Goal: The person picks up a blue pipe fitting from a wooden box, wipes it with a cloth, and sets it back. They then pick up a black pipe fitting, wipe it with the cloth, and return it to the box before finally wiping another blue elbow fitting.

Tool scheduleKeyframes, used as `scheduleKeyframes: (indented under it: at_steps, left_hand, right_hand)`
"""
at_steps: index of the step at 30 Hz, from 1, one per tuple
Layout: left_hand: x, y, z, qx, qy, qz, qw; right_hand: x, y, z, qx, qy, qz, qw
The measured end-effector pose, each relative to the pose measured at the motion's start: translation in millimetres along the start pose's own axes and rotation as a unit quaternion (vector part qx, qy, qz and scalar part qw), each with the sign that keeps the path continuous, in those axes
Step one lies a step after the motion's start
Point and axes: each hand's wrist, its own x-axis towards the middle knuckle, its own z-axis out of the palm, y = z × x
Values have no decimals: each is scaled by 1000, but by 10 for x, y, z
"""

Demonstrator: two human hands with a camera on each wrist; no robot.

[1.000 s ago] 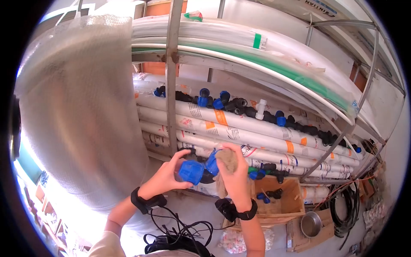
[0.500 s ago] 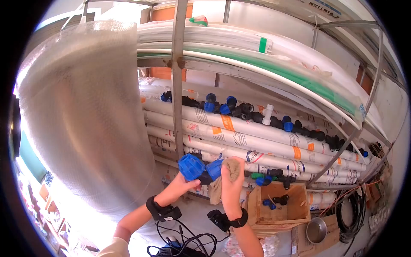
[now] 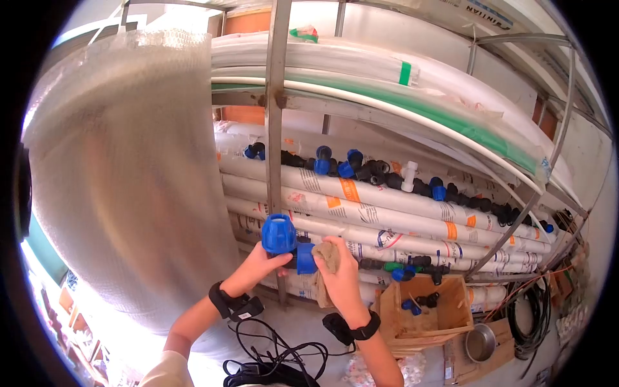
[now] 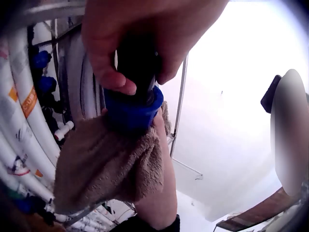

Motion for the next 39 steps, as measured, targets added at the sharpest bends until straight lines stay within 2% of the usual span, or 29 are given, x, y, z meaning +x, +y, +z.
scheduleKeyframes:
  at_steps: [3, 5, 6, 8, 10, 11, 14, 15, 18, 25, 29, 32, 33, 35, 38, 39]
  left_hand:
    - [49, 13, -106, 78, -7, 32, 996]
    - [81, 28, -139, 120, -15, 79, 990]
    - [93, 26, -144, 105, -22, 70, 992]
    - [121, 28, -132, 76, -37, 57, 995]
    - [127, 18, -100, 134, -24, 147, 980]
    - [136, 37, -90, 163, -17, 193, 967]
    - [90, 137, -47, 174, -26, 192, 965]
    - [97, 131, -48, 181, -32, 192, 964]
    - [95, 83, -17, 200, -42, 187, 961]
    - [145, -52, 116, 234, -49, 215, 947]
    - [26, 25, 276, 272, -54, 202, 939]
    - [-61, -17, 359, 250, -82, 179, 948]
    - [-62, -44, 375, 273, -84, 240, 928]
    - [-106, -17, 425, 270, -103, 230, 930]
    - [-123, -66, 465, 265, -104, 200, 938]
    - [-133, -65, 470, 260, -102, 182, 943]
  right_hand:
    - [100, 155, 49, 86, 65, -9, 994]
    - [124, 12, 54, 116, 73, -35, 990]
    - [160, -72, 57, 130, 77, -51, 987]
    - [200, -89, 90, 29, 37, -100, 994]
    - [184, -65, 196, -26, 4, -113, 993]
    - [188, 29, 232, 8, 19, -96, 995]
    - [153, 40, 206, 46, 8, -26, 999]
    - [151, 69, 214, 35, 18, -52, 998]
    - [128, 166, 210, 77, 26, -23, 996]
    - [30, 199, 101, 57, 80, -18, 995]
    - [-15, 162, -52, 46, 56, 2, 997]
    - [-30, 335, -154, 39, 33, 2, 999]
    - [-45, 408, -190, 49, 16, 3, 999]
    - [-101, 524, -257, 89, -4, 29, 996]
    - [-167, 544, -350, 58, 108, 40, 992]
    - [-184, 394, -477, 129, 53, 97, 985]
